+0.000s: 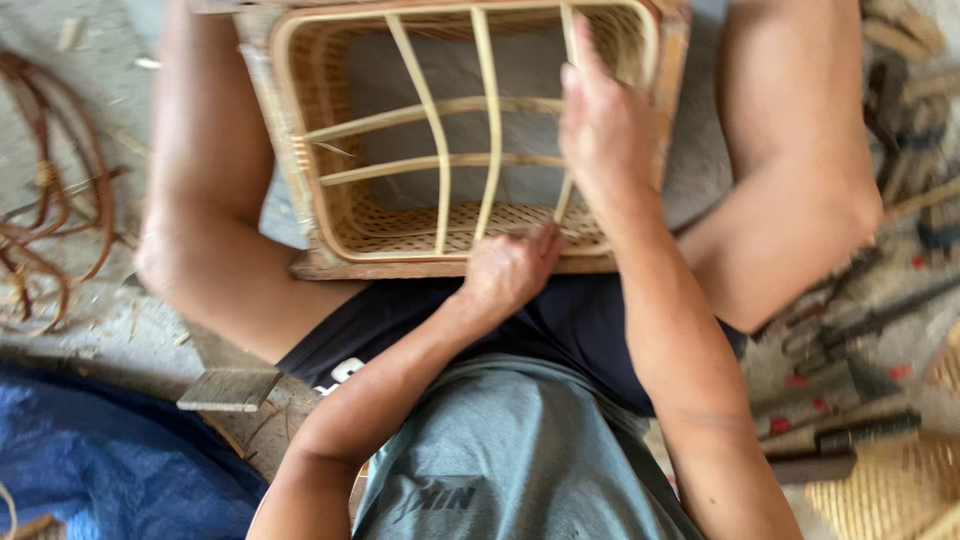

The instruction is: The person sits on the floor with a rectangular woven basket frame on their lap and weaves thin bamboo strips across its opening, pressing each strip into place. They apply glue from a squeeze bottle to the frame edge, tap the strips with a wooden mallet, and trim a strip end with a knife.

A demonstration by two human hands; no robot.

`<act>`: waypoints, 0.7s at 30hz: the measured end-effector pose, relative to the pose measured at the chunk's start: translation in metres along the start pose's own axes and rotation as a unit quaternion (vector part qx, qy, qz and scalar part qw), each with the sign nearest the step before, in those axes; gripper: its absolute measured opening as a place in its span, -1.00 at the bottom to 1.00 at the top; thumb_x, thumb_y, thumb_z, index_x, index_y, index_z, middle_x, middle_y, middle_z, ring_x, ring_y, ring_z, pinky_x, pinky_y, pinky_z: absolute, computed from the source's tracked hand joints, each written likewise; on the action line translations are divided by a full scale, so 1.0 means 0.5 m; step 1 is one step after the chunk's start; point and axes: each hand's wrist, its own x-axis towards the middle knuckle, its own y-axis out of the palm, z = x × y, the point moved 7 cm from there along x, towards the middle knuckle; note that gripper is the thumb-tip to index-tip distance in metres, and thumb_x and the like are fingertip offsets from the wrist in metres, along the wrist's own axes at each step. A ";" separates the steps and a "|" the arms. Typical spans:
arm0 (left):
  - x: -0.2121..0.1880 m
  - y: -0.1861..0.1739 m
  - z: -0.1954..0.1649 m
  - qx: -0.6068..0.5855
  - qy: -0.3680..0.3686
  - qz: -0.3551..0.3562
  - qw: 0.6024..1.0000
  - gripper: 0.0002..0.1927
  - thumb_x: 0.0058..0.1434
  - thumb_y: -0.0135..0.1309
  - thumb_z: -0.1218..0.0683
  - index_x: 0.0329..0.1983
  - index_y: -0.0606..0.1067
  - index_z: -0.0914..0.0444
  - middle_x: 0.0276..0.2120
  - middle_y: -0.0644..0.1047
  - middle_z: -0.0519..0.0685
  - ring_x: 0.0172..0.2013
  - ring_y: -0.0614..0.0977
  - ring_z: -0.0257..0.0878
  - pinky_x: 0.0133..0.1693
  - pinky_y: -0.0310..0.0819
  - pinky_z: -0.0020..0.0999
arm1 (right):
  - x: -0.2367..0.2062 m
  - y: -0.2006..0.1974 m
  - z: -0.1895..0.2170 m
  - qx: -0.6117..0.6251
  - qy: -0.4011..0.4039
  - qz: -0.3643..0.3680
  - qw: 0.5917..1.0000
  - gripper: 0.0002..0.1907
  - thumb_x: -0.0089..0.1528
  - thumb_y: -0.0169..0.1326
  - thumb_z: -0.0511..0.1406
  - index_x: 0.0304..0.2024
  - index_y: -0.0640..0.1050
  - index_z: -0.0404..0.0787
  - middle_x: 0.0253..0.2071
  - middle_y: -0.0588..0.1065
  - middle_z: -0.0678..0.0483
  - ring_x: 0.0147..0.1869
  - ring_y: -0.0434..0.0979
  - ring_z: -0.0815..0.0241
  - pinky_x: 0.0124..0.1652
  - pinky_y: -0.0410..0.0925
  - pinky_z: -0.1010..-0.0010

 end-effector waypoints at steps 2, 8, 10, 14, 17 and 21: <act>0.016 0.002 0.002 -0.013 -0.016 0.006 1.000 -0.77 0.29 0.10 -0.08 -0.18 0.56 0.15 -0.74 0.51 0.02 -0.75 0.54 -0.04 -0.70 0.39 -0.10 | -0.003 -0.050 0.075 -0.153 -0.225 -0.191 0.943 -0.67 0.49 0.08 -0.25 0.28 0.41 -0.13 -0.40 0.47 -0.05 -0.34 0.51 -0.07 -0.28 0.38 0.22; 0.027 0.050 0.021 -0.089 -0.053 0.056 0.993 -0.77 0.38 0.02 -0.02 -0.13 0.49 0.24 -0.71 0.53 0.03 -0.74 0.56 -0.07 -0.69 0.40 -0.09 | 0.069 -0.005 0.046 -0.049 -0.101 -0.124 0.986 -0.67 0.50 -0.02 -0.34 0.27 0.49 -0.37 -0.17 0.62 -0.14 -0.20 0.64 -0.03 -0.19 0.48 0.24; 0.027 0.061 0.010 -0.087 -0.041 0.060 0.994 -0.78 0.43 -0.01 0.02 -0.12 0.45 0.28 -0.67 0.53 0.04 -0.70 0.58 -0.07 -0.64 0.42 -0.10 | 0.071 0.012 0.033 -0.049 -0.092 -0.120 0.987 -0.69 0.51 -0.03 -0.35 0.24 0.51 -0.39 -0.28 0.62 -0.13 -0.22 0.63 -0.09 -0.17 0.43 0.14; 0.030 0.025 -0.021 -0.025 -0.021 0.060 0.998 -0.74 0.39 -0.01 0.12 0.04 0.41 0.38 -0.57 0.58 0.06 -0.61 0.62 -0.06 -0.58 0.48 -0.13 | 0.047 0.021 0.003 -0.058 -0.086 -0.086 0.991 -0.67 0.54 -0.03 -0.35 0.29 0.50 -0.41 -0.24 0.63 -0.16 -0.16 0.60 -0.17 -0.12 0.38 0.05; 0.005 -0.076 -0.011 -0.114 -0.004 0.009 0.993 -0.54 0.30 0.15 0.00 0.12 0.43 0.40 -0.31 0.63 0.20 -0.36 0.69 0.08 -0.38 0.58 -0.08 | -0.019 -0.061 -0.009 -0.004 -0.149 -0.133 0.980 -0.66 0.58 -0.08 -0.35 0.37 0.43 -0.39 0.02 0.58 -0.15 0.06 0.59 -0.08 0.08 0.44 0.17; -0.101 -0.210 0.057 -0.004 0.103 -0.019 0.994 -0.74 0.18 0.29 0.09 -0.11 0.49 0.14 -0.30 0.50 -0.03 -0.25 0.53 -0.05 -0.19 0.42 -0.10 | -0.184 -0.295 -0.153 0.118 -0.039 -0.237 0.963 -0.70 0.66 -0.05 -0.35 0.38 0.45 -0.39 0.11 0.56 -0.09 0.09 0.59 0.10 0.10 0.48 0.30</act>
